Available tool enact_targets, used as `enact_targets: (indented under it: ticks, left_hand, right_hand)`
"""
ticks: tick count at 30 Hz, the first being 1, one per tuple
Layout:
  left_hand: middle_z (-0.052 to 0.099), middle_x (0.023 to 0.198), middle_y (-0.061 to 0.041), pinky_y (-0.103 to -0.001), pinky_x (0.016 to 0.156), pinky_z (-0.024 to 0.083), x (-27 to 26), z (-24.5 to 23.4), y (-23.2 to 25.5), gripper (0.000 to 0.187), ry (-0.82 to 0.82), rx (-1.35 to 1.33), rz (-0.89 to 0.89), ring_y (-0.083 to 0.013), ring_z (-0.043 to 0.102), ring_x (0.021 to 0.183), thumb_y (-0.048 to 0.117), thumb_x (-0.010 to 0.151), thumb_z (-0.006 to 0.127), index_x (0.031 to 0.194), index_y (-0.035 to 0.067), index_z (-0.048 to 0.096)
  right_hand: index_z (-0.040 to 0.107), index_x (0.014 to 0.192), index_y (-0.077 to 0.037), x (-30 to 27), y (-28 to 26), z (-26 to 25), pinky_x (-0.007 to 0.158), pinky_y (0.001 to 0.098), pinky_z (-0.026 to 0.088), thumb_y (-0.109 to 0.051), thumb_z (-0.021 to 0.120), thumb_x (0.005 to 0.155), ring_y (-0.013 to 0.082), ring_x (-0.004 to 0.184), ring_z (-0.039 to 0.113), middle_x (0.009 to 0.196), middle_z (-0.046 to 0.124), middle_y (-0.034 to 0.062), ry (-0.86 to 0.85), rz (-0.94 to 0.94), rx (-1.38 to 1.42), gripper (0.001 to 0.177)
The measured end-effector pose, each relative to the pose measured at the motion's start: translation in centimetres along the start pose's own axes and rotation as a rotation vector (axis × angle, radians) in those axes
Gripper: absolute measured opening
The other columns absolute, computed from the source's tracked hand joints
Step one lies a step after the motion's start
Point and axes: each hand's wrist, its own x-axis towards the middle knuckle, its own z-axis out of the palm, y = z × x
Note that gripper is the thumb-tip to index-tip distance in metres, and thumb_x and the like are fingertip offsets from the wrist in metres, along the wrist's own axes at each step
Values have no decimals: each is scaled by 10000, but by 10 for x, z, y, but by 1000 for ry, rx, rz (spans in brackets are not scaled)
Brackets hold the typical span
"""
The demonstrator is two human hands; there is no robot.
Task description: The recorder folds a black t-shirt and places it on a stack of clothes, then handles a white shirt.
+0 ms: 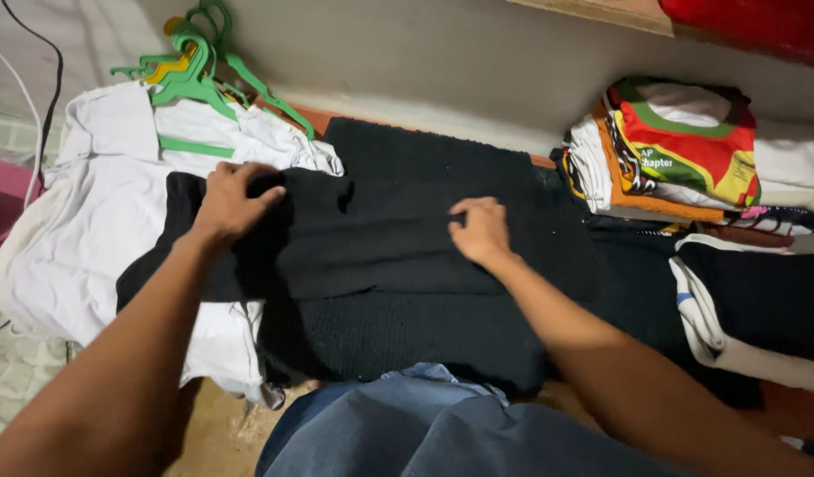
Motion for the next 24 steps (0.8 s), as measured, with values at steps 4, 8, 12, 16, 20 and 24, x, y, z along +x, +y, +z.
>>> enact_targets:
  ticks: [4,8,12,16,20,24]
  left_hand:
    - [675,1058,-182,-470,814,554,9,-3,17,314,-136,63,-304,-382,680,948,249,757,860,1046,167,769]
    - [722,929,-125,-383,807,556,16,18,-22,249,-78,-115,-345,-270,712,868,236,844,841,1020,90,744]
    - [692,900,-6,-254,750,504,25,13,-54,166,-60,-704,-440,-97,625,814,128,922,769,1031,39,681]
    - [664,911,8,-240,732,479,26,-12,-53,176,-86,-800,-413,-80,603,814,92,914,755,1053,45,658]
    - [689,893,-12,-243,760,515,23,-23,-41,186,-38,-775,-458,-105,650,822,56,875,702,1055,55,657]
    - [694,922,-22,-235,782,505,21,-4,-44,120,117,-765,-445,-111,649,850,123,955,651,1026,33,684]
  right_hand:
    - [764,1056,-113,6,-64,6,1006,440,524,-90,718,842,337,1125,657,1142,714,160,-58,-365,319,220]
    - [641,1241,-81,8,-137,7,947,386,570,-57,628,938,277,1131,675,1215,676,140,-223,-455,666,304]
    - [518,1339,-66,31,-178,22,972,329,557,-78,574,1011,213,1165,671,1242,677,104,-227,-519,892,333]
    - [731,1081,-44,43,-210,-3,770,302,550,-128,658,959,159,811,679,933,756,77,-382,-499,701,165]
    - [746,965,-41,55,-215,14,685,271,533,-176,700,887,94,717,638,816,726,20,-394,-421,767,163]
    - [734,833,16,48,-230,2,627,300,463,-415,702,1015,123,670,540,697,619,81,-584,-218,494,469]
